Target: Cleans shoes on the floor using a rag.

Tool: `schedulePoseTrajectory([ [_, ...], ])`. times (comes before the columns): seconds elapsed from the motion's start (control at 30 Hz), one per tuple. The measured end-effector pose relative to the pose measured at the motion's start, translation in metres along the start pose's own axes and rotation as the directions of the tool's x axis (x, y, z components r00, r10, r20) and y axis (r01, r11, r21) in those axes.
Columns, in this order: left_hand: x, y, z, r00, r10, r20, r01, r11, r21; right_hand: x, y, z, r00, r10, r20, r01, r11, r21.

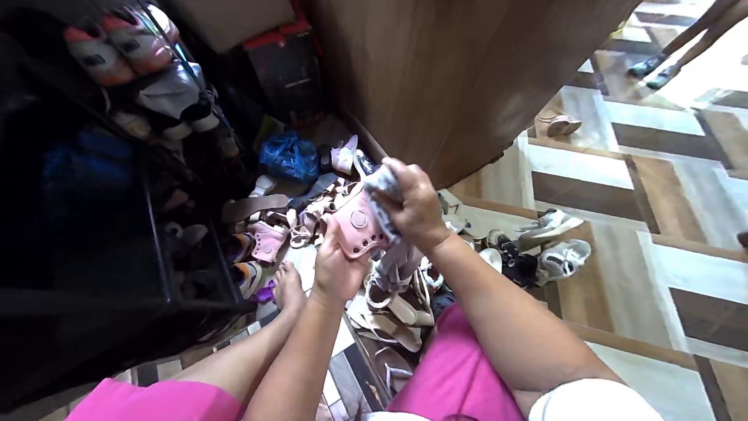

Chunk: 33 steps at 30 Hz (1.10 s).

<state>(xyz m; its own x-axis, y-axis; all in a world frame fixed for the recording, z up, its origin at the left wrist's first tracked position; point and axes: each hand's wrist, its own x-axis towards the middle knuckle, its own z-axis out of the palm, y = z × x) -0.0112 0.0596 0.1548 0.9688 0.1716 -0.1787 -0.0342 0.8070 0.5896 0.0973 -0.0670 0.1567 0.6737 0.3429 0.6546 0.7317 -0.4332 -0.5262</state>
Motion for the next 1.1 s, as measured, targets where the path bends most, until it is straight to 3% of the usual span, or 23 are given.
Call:
schedulePoseTrajectory([
  [0.07, 0.001, 0.001, 0.002, 0.999, 0.003, -0.033, -0.004, 1.0, -0.03, 0.009, 0.013, -0.01, 0.965, 0.258, -0.047, -0.251, 0.961, 0.113],
  [0.13, 0.003, 0.003, 0.003, 0.999, 0.014, -0.036, -0.016, 0.999, -0.05, 0.014, 0.015, -0.018, 0.934, 0.337, -0.12, -0.304, 0.924, 0.232],
  [0.23, 0.003, 0.003, 0.002, 1.0, 0.021, 0.001, -0.021, 0.999, -0.04, 0.003, -0.017, -0.018, 0.999, 0.045, -0.027, -0.036, 0.965, 0.258],
  [0.3, 0.001, 0.001, 0.003, 0.999, 0.03, 0.011, -0.03, 1.0, -0.008, -0.008, -0.026, -0.002, 0.979, -0.179, 0.098, 0.157, 0.966, 0.204],
  [0.33, 0.0, 0.0, 0.002, 0.999, 0.03, 0.023, -0.03, 1.0, -0.007, -0.01, -0.023, 0.004, 0.97, -0.209, 0.127, 0.187, 0.969, 0.165],
  [0.37, 0.0, -0.001, 0.0, 0.999, 0.027, 0.038, -0.026, 0.999, -0.019, -0.009, -0.017, 0.006, 0.978, -0.168, 0.122, 0.151, 0.979, 0.139],
  [0.43, 0.0, 0.0, 0.0, 1.0, 0.017, 0.018, -0.017, 1.0, -0.01, 0.0, -0.003, 0.0, 0.997, 0.052, 0.048, -0.057, 0.992, 0.109],
  [0.5, -0.002, 0.001, 0.003, 1.0, 0.025, 0.01, -0.025, 0.999, 0.035, 0.007, 0.002, -0.01, 0.969, 0.247, -0.031, -0.238, 0.955, 0.175],
  [0.53, -0.001, 0.002, 0.003, 0.999, 0.034, 0.019, -0.035, 0.997, 0.064, 0.008, -0.003, -0.013, 0.969, 0.237, -0.063, -0.219, 0.952, 0.212],
  [0.6, -0.003, 0.002, 0.004, 0.998, 0.044, 0.047, -0.05, 0.989, 0.142, 0.003, -0.019, -0.01, 0.997, 0.028, -0.069, -0.008, 0.96, 0.281],
  [0.67, -0.005, -0.001, 0.004, 0.996, 0.064, 0.061, -0.078, 0.964, 0.254, -0.001, -0.029, 0.002, 0.984, -0.18, 0.008, 0.171, 0.947, 0.272],
  [0.7, -0.005, -0.002, 0.001, 0.994, 0.081, 0.07, -0.1, 0.945, 0.313, -0.001, -0.029, 0.004, 0.98, -0.188, 0.059, 0.17, 0.958, 0.23],
  [0.8, 0.0, -0.009, -0.012, 0.975, 0.167, 0.148, -0.222, 0.786, 0.578, 0.012, -0.014, -0.009, 0.986, 0.128, 0.107, -0.137, 0.987, 0.082],
  [0.9, 0.011, -0.015, -0.035, 0.924, 0.213, 0.318, -0.382, 0.558, 0.737, 0.027, 0.009, -0.024, 0.931, 0.362, -0.034, -0.353, 0.922, 0.16],
  [0.97, 0.018, -0.018, -0.047, 0.885, 0.214, 0.414, -0.466, 0.425, 0.776, 0.028, 0.005, -0.027, 0.957, 0.284, -0.057, -0.255, 0.919, 0.301],
  [1.03, 0.019, -0.021, -0.051, 0.865, 0.225, 0.449, -0.502, 0.366, 0.784, 0.021, -0.01, -0.021, 0.994, 0.076, 0.079, -0.101, 0.919, 0.382],
  [1.1, 0.017, -0.025, -0.053, 0.851, 0.217, 0.478, -0.525, 0.336, 0.782, 0.017, -0.017, -0.012, 0.972, -0.053, 0.229, -0.006, 0.968, 0.249],
])
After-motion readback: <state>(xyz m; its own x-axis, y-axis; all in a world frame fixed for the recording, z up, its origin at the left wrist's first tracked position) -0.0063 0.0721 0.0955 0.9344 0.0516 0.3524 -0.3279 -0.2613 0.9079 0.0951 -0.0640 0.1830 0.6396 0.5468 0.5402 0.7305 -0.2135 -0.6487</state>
